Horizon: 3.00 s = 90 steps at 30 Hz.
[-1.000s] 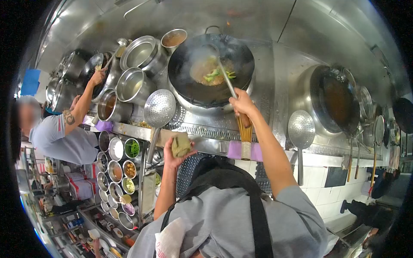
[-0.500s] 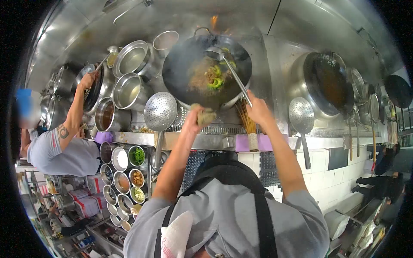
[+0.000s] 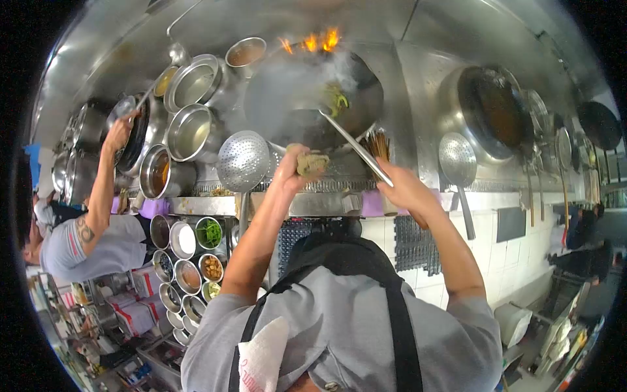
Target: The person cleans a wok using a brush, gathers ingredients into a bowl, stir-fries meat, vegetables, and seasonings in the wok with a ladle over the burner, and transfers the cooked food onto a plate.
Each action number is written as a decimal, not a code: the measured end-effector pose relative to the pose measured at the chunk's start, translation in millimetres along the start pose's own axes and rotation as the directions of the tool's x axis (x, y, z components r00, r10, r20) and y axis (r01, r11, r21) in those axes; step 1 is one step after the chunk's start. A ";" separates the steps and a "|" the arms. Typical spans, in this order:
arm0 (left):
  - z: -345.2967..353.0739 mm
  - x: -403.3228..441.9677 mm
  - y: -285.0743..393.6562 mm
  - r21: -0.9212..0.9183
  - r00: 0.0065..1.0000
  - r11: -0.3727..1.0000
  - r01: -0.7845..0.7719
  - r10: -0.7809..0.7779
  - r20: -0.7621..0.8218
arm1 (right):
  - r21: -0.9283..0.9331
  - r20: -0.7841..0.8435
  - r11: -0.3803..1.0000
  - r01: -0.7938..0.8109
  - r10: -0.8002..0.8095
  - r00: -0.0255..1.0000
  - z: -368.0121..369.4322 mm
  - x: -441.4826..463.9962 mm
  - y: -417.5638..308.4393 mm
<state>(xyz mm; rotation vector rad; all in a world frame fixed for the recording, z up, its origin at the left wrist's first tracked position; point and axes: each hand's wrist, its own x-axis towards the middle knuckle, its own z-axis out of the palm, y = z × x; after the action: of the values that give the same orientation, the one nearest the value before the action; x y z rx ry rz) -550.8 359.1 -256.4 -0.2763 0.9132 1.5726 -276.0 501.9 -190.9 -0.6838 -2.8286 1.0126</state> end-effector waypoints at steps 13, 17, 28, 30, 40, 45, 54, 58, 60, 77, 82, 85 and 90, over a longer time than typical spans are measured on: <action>-48.9 -2.9 -44.4 0.038 0.990 0.993 -0.114 0.111 0.083 | 0.169 -0.126 0.982 -0.089 0.111 0.986 9.5 8.3 -18.0; -24.3 12.7 -10.0 -0.044 0.993 0.997 0.061 -0.056 0.106 | 0.205 0.243 0.922 -0.329 0.278 0.929 -42.9 -26.3 -52.0; -79.8 13.9 -76.0 -0.033 0.993 0.998 -0.060 0.063 0.095 | -0.079 -0.282 0.993 -0.090 0.065 0.957 33.0 45.2 10.4; -77.3 -10.1 -79.6 -0.062 0.996 0.997 -0.054 0.058 0.070 | -0.014 -0.267 0.997 -0.071 0.065 0.962 25.8 34.0 0.7; 0.3 35.2 -26.9 -0.169 0.998 0.985 -0.022 0.033 0.060 | 0.227 0.231 0.943 -0.243 0.190 0.954 -19.8 15.8 -28.4; -17.1 36.4 -45.9 -0.249 0.973 0.947 -0.202 0.222 0.055 | -0.009 -0.022 0.983 -0.182 0.182 0.983 39.4 86.3 -20.5; -9.9 2.9 -39.8 -0.168 0.989 0.975 -0.148 0.150 -0.002 | 0.340 0.202 0.869 -0.360 0.306 0.930 -18.2 13.4 -42.1; 11.6 -0.6 -19.0 -0.167 0.999 0.985 -0.052 0.054 0.009 | 0.172 0.234 0.953 -0.251 0.208 0.950 -45.3 -16.8 -38.7; 6.8 16.3 -15.5 -0.142 0.999 0.990 0.004 0.001 0.036 | 0.029 0.156 0.991 -0.128 0.122 0.980 -36.6 -14.0 -21.4; -13.5 4.8 -5.0 -0.085 0.989 0.992 0.089 -0.078 0.128 | 0.184 0.184 0.955 -0.233 0.200 0.962 -56.9 -32.5 -24.1; -13.7 31.8 -24.6 -0.043 0.996 0.996 -0.077 0.079 0.051 | 0.005 0.069 0.983 -0.185 0.184 0.981 -5.0 28.4 -7.9; -57.1 28.5 -60.5 -0.046 0.992 0.993 -0.109 0.112 0.065 | -0.032 -0.008 0.969 -0.244 0.243 0.970 7.9 48.6 -8.2; -56.5 -30.8 -89.9 -0.002 0.981 0.982 -0.188 0.187 0.044 | 0.105 -0.086 0.985 -0.136 0.145 0.986 -10.3 10.2 -12.9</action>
<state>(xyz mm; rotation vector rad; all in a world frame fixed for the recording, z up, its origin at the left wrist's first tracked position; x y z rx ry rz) -478.7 294.0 -309.2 -0.1563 0.9276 1.7440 -288.1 503.5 -175.8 -0.9055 -2.6623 1.1023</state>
